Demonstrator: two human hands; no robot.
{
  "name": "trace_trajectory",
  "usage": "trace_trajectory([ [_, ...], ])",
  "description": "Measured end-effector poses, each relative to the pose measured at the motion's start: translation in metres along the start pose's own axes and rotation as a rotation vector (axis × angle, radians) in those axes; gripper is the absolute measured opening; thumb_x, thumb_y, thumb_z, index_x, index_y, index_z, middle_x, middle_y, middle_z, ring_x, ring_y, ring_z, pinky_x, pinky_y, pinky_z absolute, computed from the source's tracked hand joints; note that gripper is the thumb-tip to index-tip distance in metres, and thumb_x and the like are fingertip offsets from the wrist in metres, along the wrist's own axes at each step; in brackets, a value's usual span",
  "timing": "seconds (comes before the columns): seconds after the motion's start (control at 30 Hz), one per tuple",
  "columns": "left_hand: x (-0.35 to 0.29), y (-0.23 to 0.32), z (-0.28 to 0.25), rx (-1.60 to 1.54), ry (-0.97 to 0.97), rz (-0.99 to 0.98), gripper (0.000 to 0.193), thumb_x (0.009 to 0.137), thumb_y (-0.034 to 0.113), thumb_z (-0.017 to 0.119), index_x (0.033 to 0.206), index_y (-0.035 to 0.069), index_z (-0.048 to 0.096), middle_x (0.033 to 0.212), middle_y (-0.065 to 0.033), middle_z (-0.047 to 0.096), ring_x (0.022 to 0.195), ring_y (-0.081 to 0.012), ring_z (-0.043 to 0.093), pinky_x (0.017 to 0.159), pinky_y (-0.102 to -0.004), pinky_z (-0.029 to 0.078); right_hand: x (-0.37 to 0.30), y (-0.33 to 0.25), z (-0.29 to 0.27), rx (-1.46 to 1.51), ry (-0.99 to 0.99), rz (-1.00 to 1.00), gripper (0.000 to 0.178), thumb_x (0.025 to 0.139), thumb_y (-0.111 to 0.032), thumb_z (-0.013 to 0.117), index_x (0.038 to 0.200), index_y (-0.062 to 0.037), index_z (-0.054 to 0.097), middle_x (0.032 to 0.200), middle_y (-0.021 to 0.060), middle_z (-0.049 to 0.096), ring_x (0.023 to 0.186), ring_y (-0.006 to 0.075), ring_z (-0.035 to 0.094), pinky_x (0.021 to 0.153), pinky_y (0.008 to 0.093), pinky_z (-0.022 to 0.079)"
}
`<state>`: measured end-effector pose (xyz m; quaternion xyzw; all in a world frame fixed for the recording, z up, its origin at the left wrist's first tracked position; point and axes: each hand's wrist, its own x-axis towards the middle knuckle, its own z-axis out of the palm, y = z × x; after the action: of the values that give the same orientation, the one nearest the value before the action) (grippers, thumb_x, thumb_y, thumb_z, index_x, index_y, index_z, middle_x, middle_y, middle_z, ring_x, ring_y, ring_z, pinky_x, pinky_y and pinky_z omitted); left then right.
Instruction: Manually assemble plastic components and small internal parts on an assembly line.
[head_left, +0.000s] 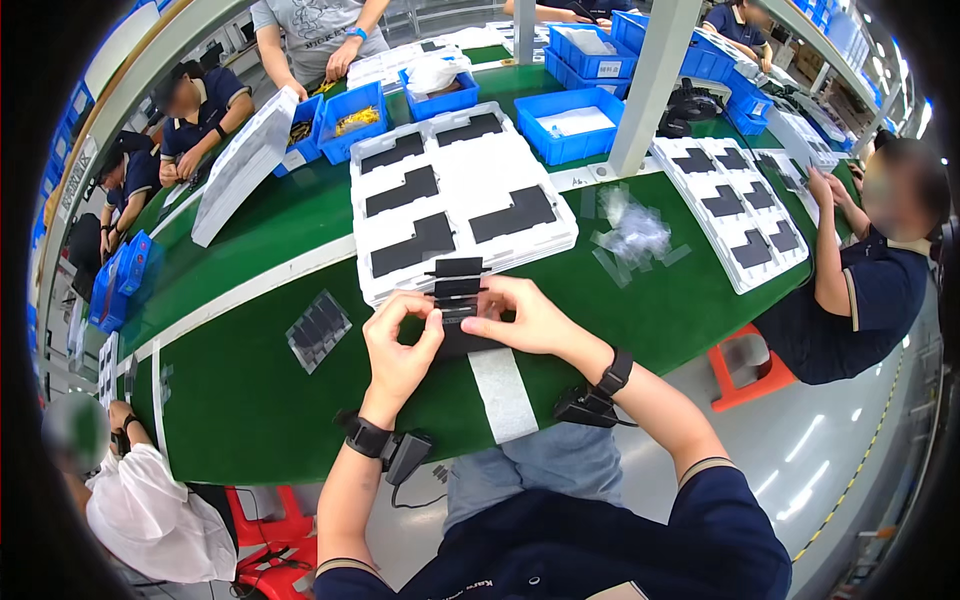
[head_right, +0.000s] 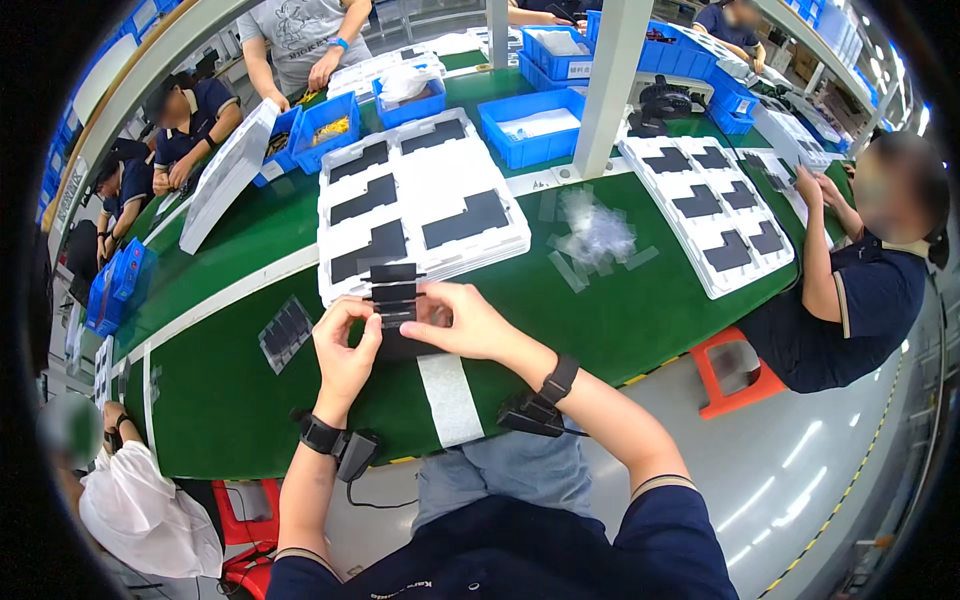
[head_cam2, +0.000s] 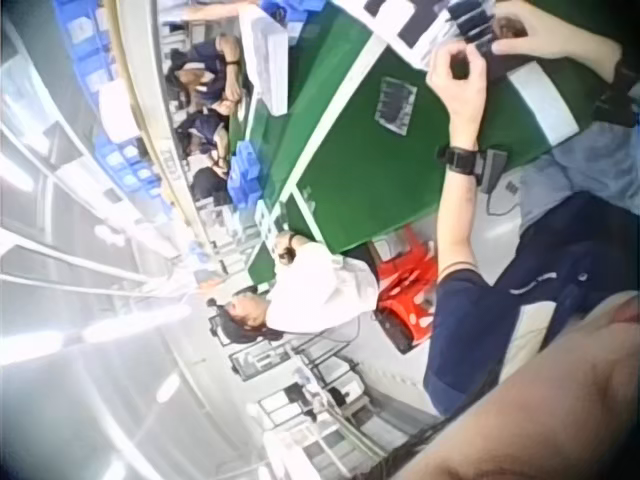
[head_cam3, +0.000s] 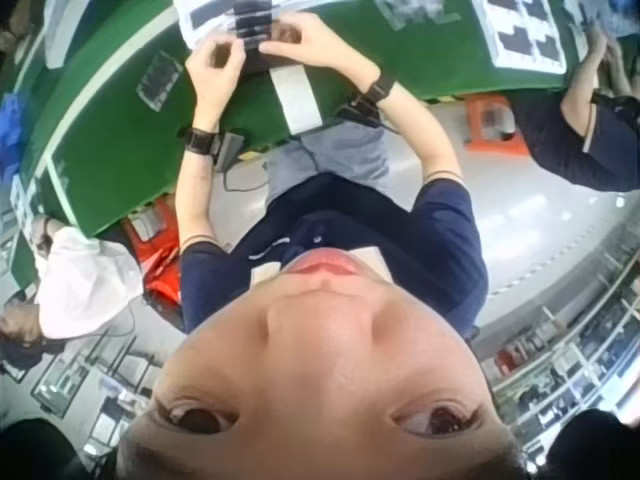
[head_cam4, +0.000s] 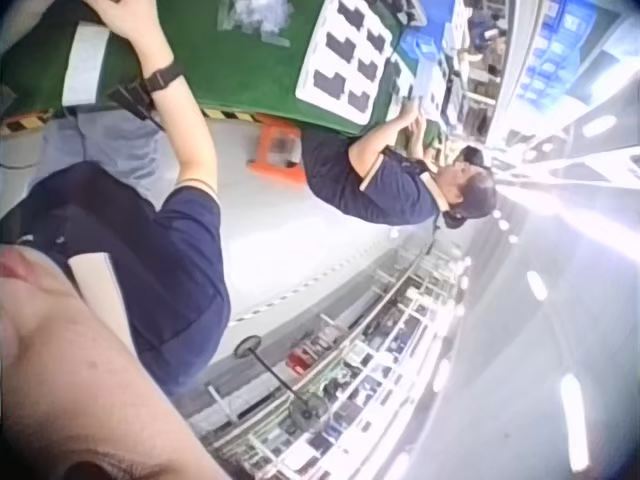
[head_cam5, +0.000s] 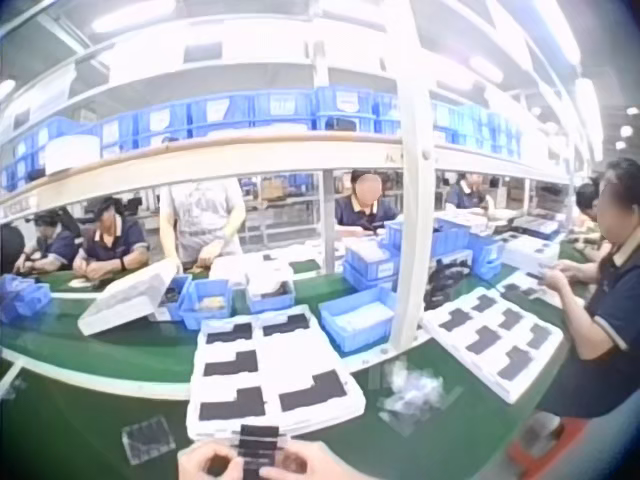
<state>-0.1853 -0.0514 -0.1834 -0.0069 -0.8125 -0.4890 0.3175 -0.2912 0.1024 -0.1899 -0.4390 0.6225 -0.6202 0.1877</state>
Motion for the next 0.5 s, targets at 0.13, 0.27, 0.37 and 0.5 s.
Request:
trace_trajectory([
  [0.13, 0.003, -0.003, 0.005, -0.045, 0.05, -0.044, 0.004, 0.076, -0.002, 0.059, 0.077, -0.003, 0.055, 0.08, -0.0071, 0.058, 0.073, -0.0119, 0.054, 0.069, -0.0236, 0.044, 0.001, 0.023, -0.005, 0.168, 0.148, 0.064, 0.017, 0.08, -0.014, 0.061, 0.084, 0.0009, 0.055, 0.071, 0.0031, 0.059, 0.061, 0.0065, 0.052, 0.054, 0.0219, 0.043],
  [0.27, 0.001, -0.008, 0.003, -0.027, 0.092, -0.039, 0.004, 0.074, -0.001, 0.061, 0.076, -0.003, 0.057, 0.077, -0.0066, 0.06, 0.067, -0.0107, 0.053, 0.063, -0.0227, 0.044, 0.002, 0.019, -0.005, 0.085, 0.125, 0.037, 0.011, 0.081, -0.01, 0.055, 0.077, -0.0003, 0.054, 0.071, 0.0024, 0.058, 0.067, 0.008, 0.054, 0.06, 0.0233, 0.044],
  [0.37, 0.002, -0.006, 0.002, -0.011, 0.096, -0.036, 0.004, 0.074, -0.002, 0.061, 0.076, -0.002, 0.057, 0.077, -0.0064, 0.06, 0.066, -0.0106, 0.053, 0.061, -0.0221, 0.043, 0.0, 0.016, -0.003, 0.092, 0.108, 0.021, 0.011, 0.081, -0.01, 0.056, 0.076, 0.0001, 0.055, 0.071, 0.0025, 0.057, 0.067, 0.0092, 0.055, 0.059, 0.0241, 0.044],
  [0.5, 0.005, -0.002, 0.004, -0.009, 0.099, -0.058, 0.004, 0.074, -0.001, 0.061, 0.076, -0.002, 0.057, 0.077, -0.0066, 0.061, 0.066, -0.0107, 0.054, 0.061, -0.0221, 0.043, -0.001, 0.01, -0.006, 0.073, 0.093, 0.0, 0.013, 0.08, -0.011, 0.059, 0.074, 0.001, 0.056, 0.07, 0.0032, 0.057, 0.065, 0.0089, 0.054, 0.056, 0.0225, 0.043],
])
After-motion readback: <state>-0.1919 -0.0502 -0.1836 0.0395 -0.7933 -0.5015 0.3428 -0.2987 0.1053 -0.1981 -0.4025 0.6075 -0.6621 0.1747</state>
